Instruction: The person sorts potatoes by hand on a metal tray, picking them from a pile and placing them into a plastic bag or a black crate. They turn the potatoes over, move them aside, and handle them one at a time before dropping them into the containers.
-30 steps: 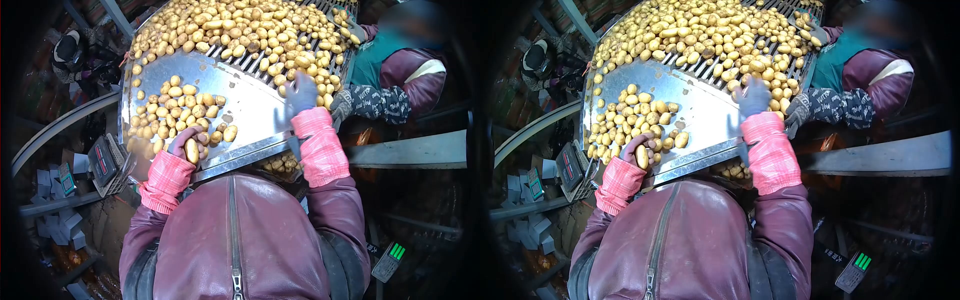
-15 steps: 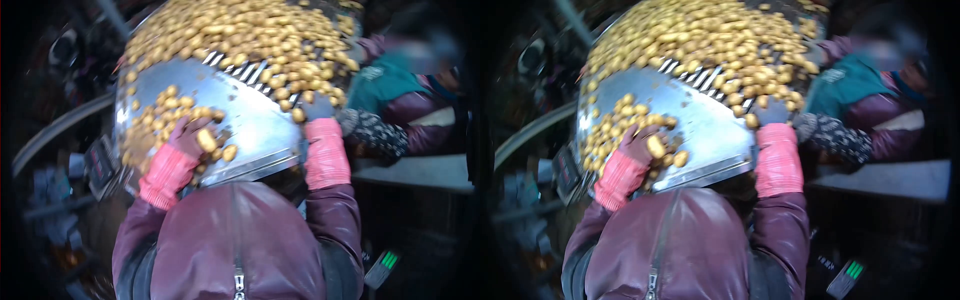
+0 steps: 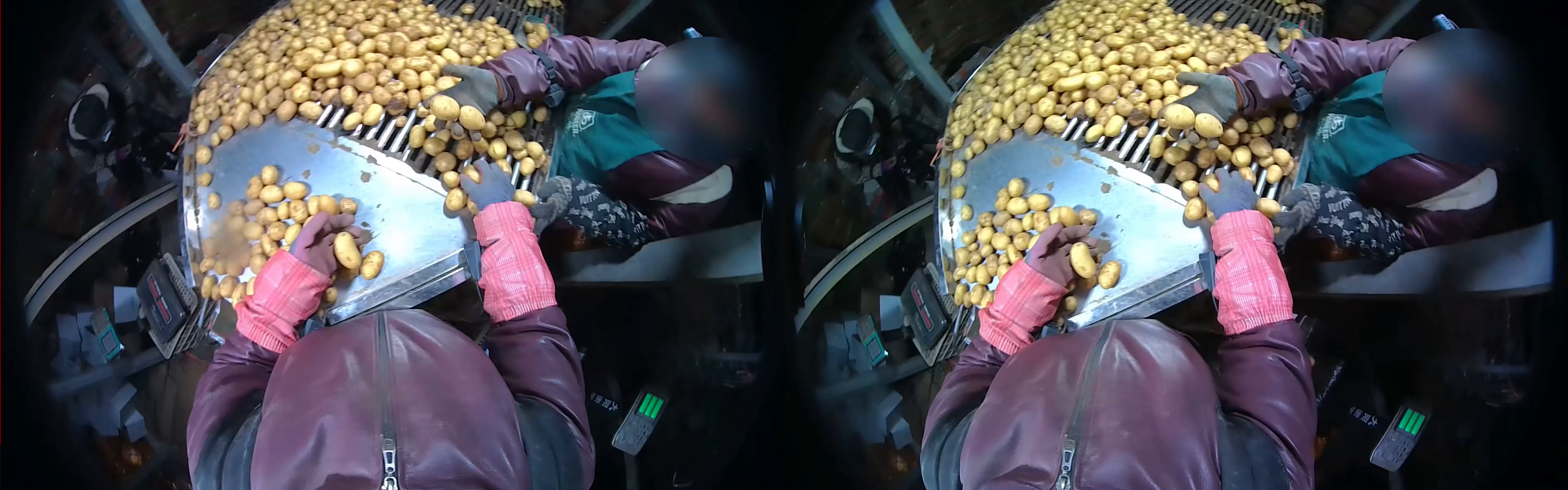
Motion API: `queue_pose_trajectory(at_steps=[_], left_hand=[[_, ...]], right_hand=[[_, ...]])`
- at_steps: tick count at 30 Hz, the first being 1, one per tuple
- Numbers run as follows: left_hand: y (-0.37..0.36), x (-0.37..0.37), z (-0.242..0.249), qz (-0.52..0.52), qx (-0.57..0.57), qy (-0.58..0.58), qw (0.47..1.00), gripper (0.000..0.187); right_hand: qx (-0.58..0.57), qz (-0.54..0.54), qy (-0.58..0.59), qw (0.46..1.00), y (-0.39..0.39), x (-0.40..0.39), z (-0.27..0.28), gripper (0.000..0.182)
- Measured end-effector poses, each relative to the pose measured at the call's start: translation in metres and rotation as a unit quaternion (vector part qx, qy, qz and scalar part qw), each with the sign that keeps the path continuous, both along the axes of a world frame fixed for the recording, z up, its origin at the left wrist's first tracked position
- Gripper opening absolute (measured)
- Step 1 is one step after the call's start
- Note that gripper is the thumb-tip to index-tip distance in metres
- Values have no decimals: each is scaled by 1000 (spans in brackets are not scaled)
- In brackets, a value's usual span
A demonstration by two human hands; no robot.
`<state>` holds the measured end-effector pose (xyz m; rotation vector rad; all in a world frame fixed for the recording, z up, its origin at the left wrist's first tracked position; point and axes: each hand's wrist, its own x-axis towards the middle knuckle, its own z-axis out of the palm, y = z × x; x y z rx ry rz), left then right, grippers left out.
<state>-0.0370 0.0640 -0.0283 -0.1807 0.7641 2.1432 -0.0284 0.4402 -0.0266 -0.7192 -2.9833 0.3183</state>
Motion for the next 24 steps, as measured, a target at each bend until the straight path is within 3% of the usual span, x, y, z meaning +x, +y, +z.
queue_pose_trajectory(at_steps=[5, 8, 11, 14, 18, 22, 24], left_hand=[[-3, 3, 1, -1, 26, -3, 1000, 55], [-2, 5, 0, 15, 14, 7, 1000, 53], [-1, 6, 14, 23, 7, -7, 1000, 49], [-2, 8, 11, 21, 8, -17, 1000, 49], [-1, 10, 11, 16, -2, 12, 1000, 47], [6, 12, 15, 11, -18, -4, 1000, 44], [10, 12, 14, 8, -32, -4, 999, 42]], right_hand=[[34, 40, -43, 998, -11, 0, -16, 45], [69, 79, -58, 993, -67, 8, 20, 45], [49, 119, -62, 990, -94, 12, 20, 48], [-74, 260, 15, 963, -95, 27, 4, 57], [-62, 213, 185, 957, -83, 49, 5, 51], [12, 137, 188, 973, -58, 83, 1, 41], [29, 148, 190, 970, -54, 90, -7, 39]])
